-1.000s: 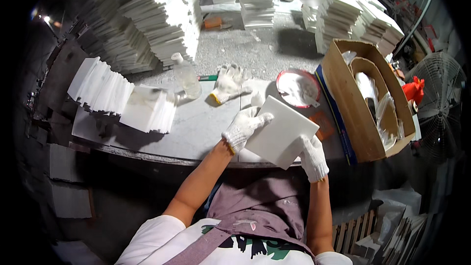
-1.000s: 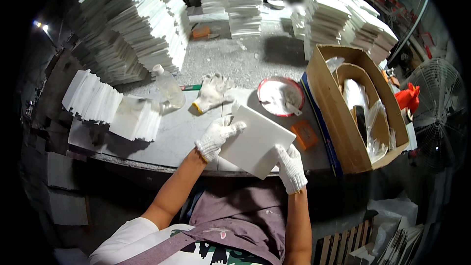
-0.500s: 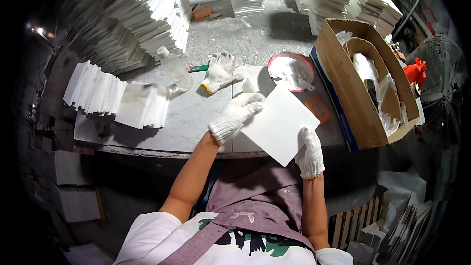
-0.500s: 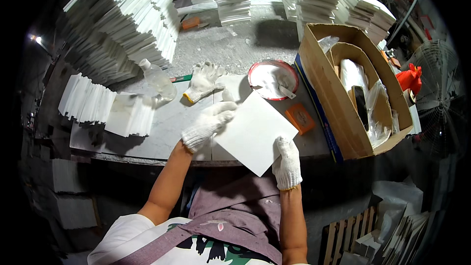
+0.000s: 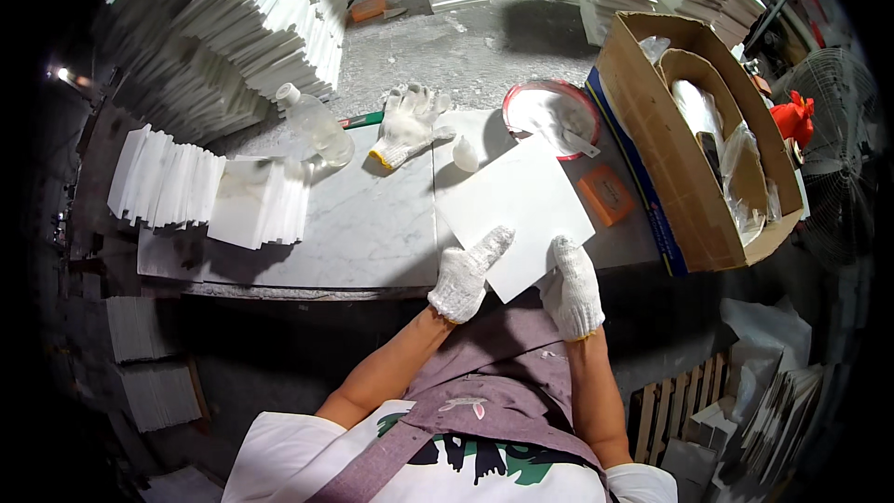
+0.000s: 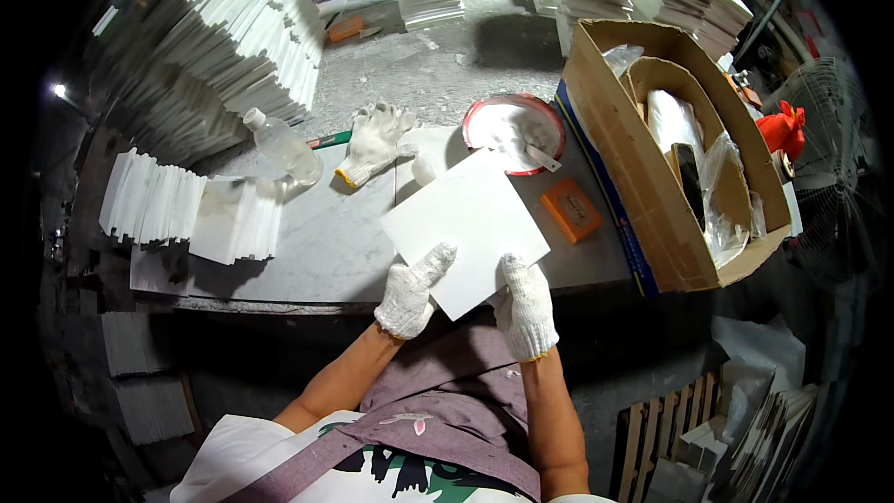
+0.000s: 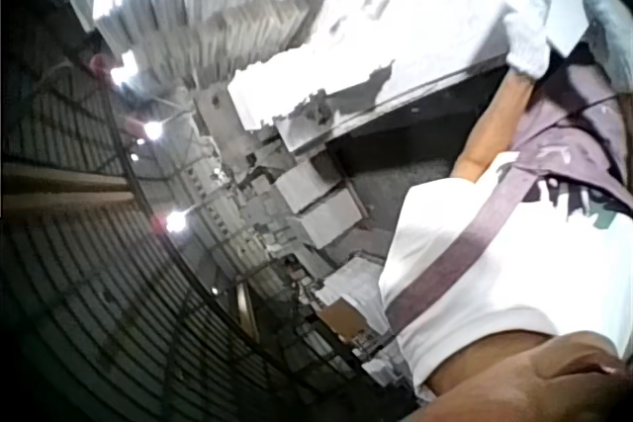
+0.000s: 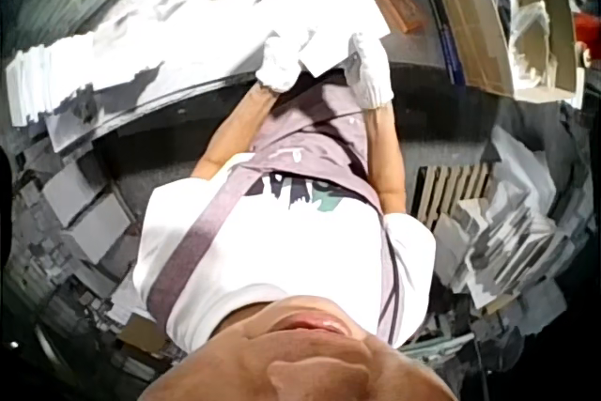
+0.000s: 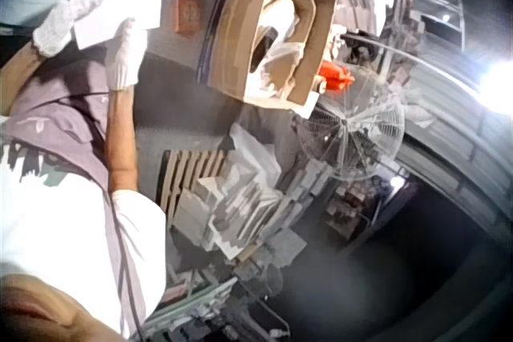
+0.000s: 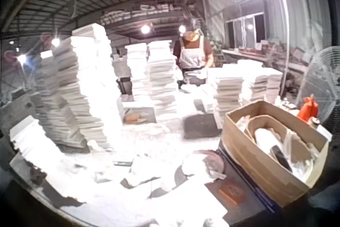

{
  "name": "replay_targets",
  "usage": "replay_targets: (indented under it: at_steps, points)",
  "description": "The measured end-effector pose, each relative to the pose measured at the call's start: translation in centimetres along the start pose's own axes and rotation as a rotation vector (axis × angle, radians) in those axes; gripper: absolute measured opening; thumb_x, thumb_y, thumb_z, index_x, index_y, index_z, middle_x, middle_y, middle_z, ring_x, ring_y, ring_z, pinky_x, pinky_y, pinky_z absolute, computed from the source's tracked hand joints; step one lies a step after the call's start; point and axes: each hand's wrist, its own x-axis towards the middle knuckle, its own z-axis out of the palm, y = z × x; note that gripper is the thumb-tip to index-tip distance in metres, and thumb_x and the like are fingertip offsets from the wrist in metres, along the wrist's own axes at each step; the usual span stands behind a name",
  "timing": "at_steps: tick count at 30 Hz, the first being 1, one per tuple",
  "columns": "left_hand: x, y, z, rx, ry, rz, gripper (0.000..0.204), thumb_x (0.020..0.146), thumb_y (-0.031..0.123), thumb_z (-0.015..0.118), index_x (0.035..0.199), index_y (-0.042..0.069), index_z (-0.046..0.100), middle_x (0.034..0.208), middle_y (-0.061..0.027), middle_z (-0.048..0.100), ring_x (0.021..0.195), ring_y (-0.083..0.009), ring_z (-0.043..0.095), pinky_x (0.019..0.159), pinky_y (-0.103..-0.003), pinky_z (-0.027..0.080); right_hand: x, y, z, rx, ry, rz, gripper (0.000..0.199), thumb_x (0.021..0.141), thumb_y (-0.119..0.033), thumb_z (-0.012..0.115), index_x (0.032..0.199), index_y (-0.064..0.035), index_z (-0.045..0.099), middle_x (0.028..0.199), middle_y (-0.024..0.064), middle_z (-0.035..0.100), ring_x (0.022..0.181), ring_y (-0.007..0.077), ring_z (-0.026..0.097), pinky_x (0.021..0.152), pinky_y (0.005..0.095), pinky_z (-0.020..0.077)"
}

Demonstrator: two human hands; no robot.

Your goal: The person uses a metal scraper to smooth and clean the edges of white rectangular tiles. They repeatedly scrape along the edges, rotate the tile to access different sides, and place the finished tiles into a cardboard box.

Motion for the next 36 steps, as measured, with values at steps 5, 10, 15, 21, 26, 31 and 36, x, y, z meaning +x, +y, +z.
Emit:
replay_targets:
  at_steps: [5,10,15,21,26,31,36]
  points:
    - [0.1,2.5,-0.3,0.307,0.073,0.161,0.019,0.085,0.009,0.070,0.100,-0.001,0.068,0.092,-0.0026,0.070,0.079,-0.0079,0.063,0.069,-0.024,0.052,1.8,-1.8,-3.7,-0.270,-0.114,0.029,0.033,0.096,-0.017,0.055,0.122,0.0023,0.052,0.095,0.0064,0.061,0.078,0.0112,0.059,0.063,0.0219,0.0480]
    - [0.3,3.9,-0.6,0.524,0.050,0.318,0.020,0.081,0.007,0.072,0.099,-0.001,0.067,0.087,-0.0045,0.069,0.077,-0.0096,0.063,0.067,-0.025,0.051,5.1,-5.7,-4.1,-0.800,0.080,-0.530,0.038,0.092,-0.013,0.062,0.126,0.0017,0.054,0.112,0.0104,0.064,0.094,0.0146,0.063,0.079,0.0246,0.0503]
    - [0.5,3.4,-0.9,0.531,-0.018,0.464,0.024,0.082,0.006,0.070,0.104,-0.001,0.065,0.092,-0.0081,0.066,0.080,-0.0160,0.062,0.069,-0.029,0.050,9.3,-9.5,-0.1,-1.445,0.188,-0.662,0.046,0.081,-0.029,0.071,0.123,-0.0132,0.059,0.107,0.0131,0.065,0.093,0.0256,0.063,0.082,0.0327,0.0500]
    - [0.8,3.7,-1.9,1.038,-0.071,0.823,0.030,0.078,0.003,0.072,0.106,0.001,0.064,0.100,-0.0137,0.064,0.094,-0.0280,0.061,0.083,-0.036,0.048,14.0,-9.3,-0.2,-1.719,0.182,-0.804,0.033,0.080,-0.026,0.070,0.107,-0.0087,0.066,0.094,0.0144,0.064,0.091,0.0305,0.062,0.082,0.0366,0.0487]
    - [0.8,3.5,-2.5,1.020,-0.081,0.861,0.032,0.076,0.004,0.073,0.107,0.002,0.064,0.103,-0.0143,0.064,0.095,-0.0300,0.061,0.083,-0.038,0.048,14.9,-9.2,0.2,-1.613,0.150,-0.741,0.020,0.081,-0.021,0.068,0.094,-0.0053,0.069,0.087,0.0172,0.063,0.084,0.0311,0.061,0.076,0.0363,0.0487]
    - [0.5,3.7,-2.3,1.122,-0.096,0.924,0.031,0.076,0.003,0.073,0.106,0.003,0.064,0.104,-0.0133,0.064,0.096,-0.0300,0.061,0.083,-0.038,0.048,14.8,-10.5,0.2,-1.541,0.061,-0.638,0.024,0.084,-0.016,0.065,0.101,0.0006,0.067,0.095,0.0178,0.066,0.089,0.0293,0.063,0.081,0.0341,0.0479]
    - [0.4,3.8,-2.5,1.116,-0.091,0.933,0.029,0.077,0.005,0.073,0.104,0.003,0.065,0.102,-0.0120,0.065,0.094,-0.0288,0.062,0.082,-0.037,0.049,14.1,-11.3,-0.7,-1.308,0.014,-0.624,0.026,0.085,-0.014,0.062,0.104,0.0029,0.067,0.091,0.0121,0.069,0.070,0.0170,0.061,0.068,0.0286,0.0488]
